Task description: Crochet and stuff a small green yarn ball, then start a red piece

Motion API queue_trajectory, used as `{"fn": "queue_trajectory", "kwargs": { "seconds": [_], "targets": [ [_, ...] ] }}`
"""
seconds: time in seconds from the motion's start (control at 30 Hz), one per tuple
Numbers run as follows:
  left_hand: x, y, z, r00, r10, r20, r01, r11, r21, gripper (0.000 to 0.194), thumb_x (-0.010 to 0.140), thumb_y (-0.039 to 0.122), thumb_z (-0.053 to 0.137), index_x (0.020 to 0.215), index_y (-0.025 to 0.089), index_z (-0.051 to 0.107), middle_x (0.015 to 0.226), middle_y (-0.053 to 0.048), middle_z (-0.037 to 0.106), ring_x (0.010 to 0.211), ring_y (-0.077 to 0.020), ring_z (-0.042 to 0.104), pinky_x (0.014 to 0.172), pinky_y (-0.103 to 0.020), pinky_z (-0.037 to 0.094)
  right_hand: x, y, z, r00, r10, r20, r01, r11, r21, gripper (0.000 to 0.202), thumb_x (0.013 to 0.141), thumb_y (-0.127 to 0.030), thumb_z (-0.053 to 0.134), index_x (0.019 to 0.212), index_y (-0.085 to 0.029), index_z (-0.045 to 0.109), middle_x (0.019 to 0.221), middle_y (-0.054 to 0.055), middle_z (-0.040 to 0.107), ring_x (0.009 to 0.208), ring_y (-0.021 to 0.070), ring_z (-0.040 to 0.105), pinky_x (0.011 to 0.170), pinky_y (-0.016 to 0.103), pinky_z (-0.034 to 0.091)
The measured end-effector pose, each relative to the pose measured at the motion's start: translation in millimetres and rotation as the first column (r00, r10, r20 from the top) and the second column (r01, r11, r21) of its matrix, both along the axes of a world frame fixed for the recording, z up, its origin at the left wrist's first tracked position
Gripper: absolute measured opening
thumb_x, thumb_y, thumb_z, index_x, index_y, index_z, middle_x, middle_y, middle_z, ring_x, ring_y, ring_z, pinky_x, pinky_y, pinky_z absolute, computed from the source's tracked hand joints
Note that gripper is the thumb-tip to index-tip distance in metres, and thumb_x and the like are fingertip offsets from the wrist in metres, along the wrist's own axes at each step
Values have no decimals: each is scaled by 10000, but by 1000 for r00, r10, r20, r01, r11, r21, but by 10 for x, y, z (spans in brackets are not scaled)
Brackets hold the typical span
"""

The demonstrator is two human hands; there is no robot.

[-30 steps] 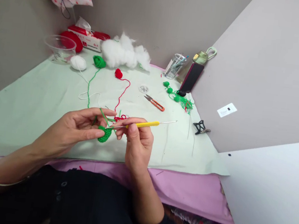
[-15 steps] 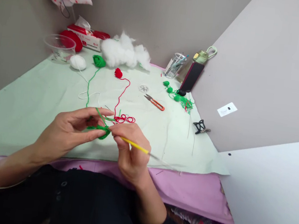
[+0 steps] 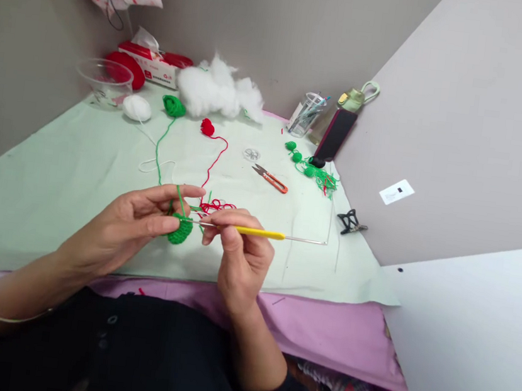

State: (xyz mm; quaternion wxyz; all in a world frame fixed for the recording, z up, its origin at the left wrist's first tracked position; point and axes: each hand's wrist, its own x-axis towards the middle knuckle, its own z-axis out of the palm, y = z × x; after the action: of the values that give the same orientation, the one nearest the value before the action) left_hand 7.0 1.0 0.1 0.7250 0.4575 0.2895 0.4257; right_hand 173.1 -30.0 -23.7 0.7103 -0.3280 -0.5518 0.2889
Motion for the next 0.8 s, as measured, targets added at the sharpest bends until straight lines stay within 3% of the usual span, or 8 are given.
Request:
{"fn": "queue_trajectory", "kwargs": {
  "seconds": [0.13, 0.33, 0.43, 0.53, 0.57, 0.67, 0.73, 0.8],
  "targets": [
    [31, -43, -21, 998, -35, -54, 38, 998, 53, 337, 863, 259, 781, 1198, 277, 767, 899, -3, 659, 870, -142, 608, 882, -279, 487, -29, 12, -31, 998, 11, 60, -9, 999, -45, 145, 998, -296, 596, 1018, -282, 739, 934, 34, 757, 789, 177, 675, 674, 346, 568],
    [78, -62, -40, 998, 49, -31, -49, 999, 9, 473, 809, 238, 826, 1271, 267, 728, 925, -1, 675, 895, -147, 626, 879, -285, 513, -46, -7, -56, 994, -27, 105, 26, 1000, 7, 185, 1006, -248, 576, 1042, -290, 752, 933, 33, 751, 828, 182, 695, 673, 347, 588],
    [119, -90, -43, 996, 89, -1, -89, 996, -17, 573, 784, 188, 842, 1330, 278, 694, 875, 24, 663, 863, -126, 617, 848, -251, 510, -51, -37, -114, 910, -232, 344, 185, 969, 163, 253, 967, -184, 623, 1118, -339, 754, 1001, 38, 742, 912, 207, 705, 732, 385, 610],
    [137, -104, -47, 996, 75, 53, -71, 994, -82, 568, 774, 184, 850, 1317, 271, 708, 891, 18, 693, 910, -129, 628, 873, -234, 495, -60, -52, -187, 722, -505, 474, 313, 848, 427, 399, 908, -125, 678, 1191, -401, 732, 1103, 43, 739, 966, 225, 703, 747, 395, 616],
    [131, -97, -46, 996, 41, 74, -32, 992, -126, 530, 783, 202, 846, 1295, 256, 724, 912, 3, 711, 938, -136, 634, 889, -235, 489, -61, -50, -195, 707, -532, 466, 323, 829, 457, 398, 908, -129, 677, 1192, -402, 731, 1108, 44, 739, 969, 228, 703, 746, 395, 616],
    [82, -43, -41, 991, -54, 124, 84, 965, -248, 386, 811, 246, 824, 1194, 216, 783, 1025, -46, 751, 951, -141, 640, 883, -229, 483, -47, -26, -143, 859, -402, 317, 310, 901, 304, 279, 962, -172, 615, 1133, -350, 747, 1012, 41, 741, 879, 207, 708, 718, 386, 603],
    [48, -6, -39, 991, -44, 123, 73, 966, -247, 299, 824, 243, 809, 1122, 222, 811, 1080, -48, 754, 898, -125, 635, 827, -216, 483, -28, -8, -74, 961, -246, 122, 232, 966, 118, 215, 993, -206, 574, 1065, -304, 751, 918, 28, 722, 744, 169, 681, 665, 359, 580],
    [35, 6, -39, 996, -22, 92, 39, 981, -189, 268, 828, 236, 801, 1095, 236, 819, 1067, -39, 753, 858, -123, 628, 805, -228, 486, -16, 5, -20, 994, -100, -33, 100, 995, -17, 168, 997, -255, 578, 1001, -271, 745, 856, 16, 699, 644, 137, 632, 612, 327, 552]
  ]
}}
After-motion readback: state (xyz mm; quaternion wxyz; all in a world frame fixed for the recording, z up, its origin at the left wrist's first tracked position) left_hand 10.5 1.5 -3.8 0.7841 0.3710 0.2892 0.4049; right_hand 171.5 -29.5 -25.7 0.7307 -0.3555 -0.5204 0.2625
